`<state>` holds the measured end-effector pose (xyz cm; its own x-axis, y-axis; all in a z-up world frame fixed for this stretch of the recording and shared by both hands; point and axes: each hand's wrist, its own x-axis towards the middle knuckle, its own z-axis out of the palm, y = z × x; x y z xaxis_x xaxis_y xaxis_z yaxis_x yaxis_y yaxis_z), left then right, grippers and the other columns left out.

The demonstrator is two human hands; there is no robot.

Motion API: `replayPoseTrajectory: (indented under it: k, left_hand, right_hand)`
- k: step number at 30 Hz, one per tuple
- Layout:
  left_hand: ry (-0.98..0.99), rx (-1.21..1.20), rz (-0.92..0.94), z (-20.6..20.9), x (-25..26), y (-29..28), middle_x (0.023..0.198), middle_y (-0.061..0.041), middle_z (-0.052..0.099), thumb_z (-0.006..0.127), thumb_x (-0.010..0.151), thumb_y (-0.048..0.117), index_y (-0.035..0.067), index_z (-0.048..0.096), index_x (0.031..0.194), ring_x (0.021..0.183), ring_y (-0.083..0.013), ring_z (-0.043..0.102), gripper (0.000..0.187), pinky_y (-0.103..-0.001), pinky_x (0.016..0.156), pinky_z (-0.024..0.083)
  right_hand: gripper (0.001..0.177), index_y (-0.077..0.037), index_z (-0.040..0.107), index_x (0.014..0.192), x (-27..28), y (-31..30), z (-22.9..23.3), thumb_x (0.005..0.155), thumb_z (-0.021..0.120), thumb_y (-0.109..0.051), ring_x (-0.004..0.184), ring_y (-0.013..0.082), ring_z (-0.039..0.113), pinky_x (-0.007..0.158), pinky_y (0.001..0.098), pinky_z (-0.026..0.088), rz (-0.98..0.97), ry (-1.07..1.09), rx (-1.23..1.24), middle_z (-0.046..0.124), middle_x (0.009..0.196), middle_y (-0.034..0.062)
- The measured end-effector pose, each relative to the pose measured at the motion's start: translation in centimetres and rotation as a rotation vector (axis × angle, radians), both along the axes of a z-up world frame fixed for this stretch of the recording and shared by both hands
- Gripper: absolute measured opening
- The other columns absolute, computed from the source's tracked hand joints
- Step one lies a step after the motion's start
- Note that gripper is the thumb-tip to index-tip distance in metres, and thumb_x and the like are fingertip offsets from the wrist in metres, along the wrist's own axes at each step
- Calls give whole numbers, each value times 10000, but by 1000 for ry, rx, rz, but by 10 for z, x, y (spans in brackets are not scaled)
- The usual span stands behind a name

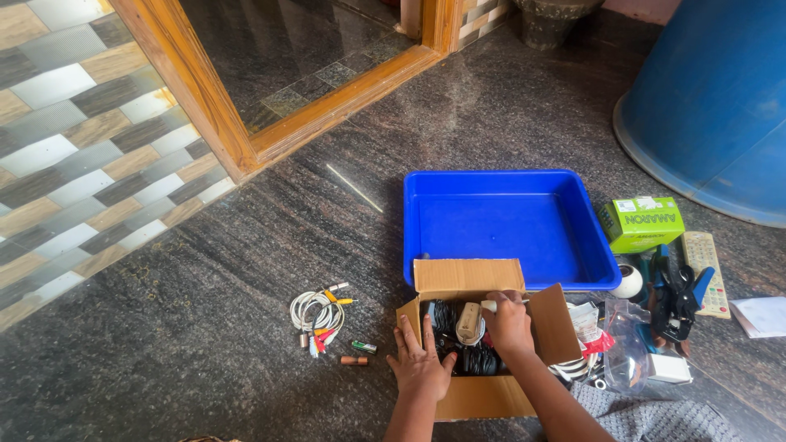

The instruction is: The person sits on the floor and organizes various electronic accessories, including cables, adapters, and small devices, into a cardboard box. They pick up items from the floor and place them neatly inside the box.

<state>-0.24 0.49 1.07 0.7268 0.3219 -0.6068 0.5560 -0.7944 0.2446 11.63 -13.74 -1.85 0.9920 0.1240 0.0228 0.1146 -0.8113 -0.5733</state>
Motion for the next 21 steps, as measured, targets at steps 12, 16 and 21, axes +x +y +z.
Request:
replayPoseTrajectory:
  k: [12, 16, 21]
  left_hand:
    - [28, -5, 5, 4, 1, 0, 1690, -127, -300, 434, 1018, 631, 337, -216, 1621, 1587, -340, -116, 934, -633, 1246, 195]
    - [30, -18, 10, 4, 1, 1, 1691, -127, -293, 425, 1021, 633, 342, -201, 1624, 1586, -347, -114, 917, -628, 1250, 190]
    - [18, -23, 12, 4, 0, 1, 1695, -126, -283, 429, 1022, 629, 338, -190, 1628, 1587, -352, -109, 914, -631, 1248, 189]
  right_hand:
    - [448, -154, 715, 1215, 4, -3, 5, 771, 779, -162, 1117, 330, 662, 939, 438, 557, 93, -13, -134, 613, 1327, 121]
    - [460, -215, 714, 1212, -8, -10, 18, 764, 813, -248, 1180, 287, 558, 956, 388, 542, 67, -113, -383, 590, 1265, 78]
    - [427, -205, 702, 1216, -5, -18, 25, 797, 785, -216, 1205, 282, 538, 963, 389, 538, 98, -79, -377, 590, 1235, 77]
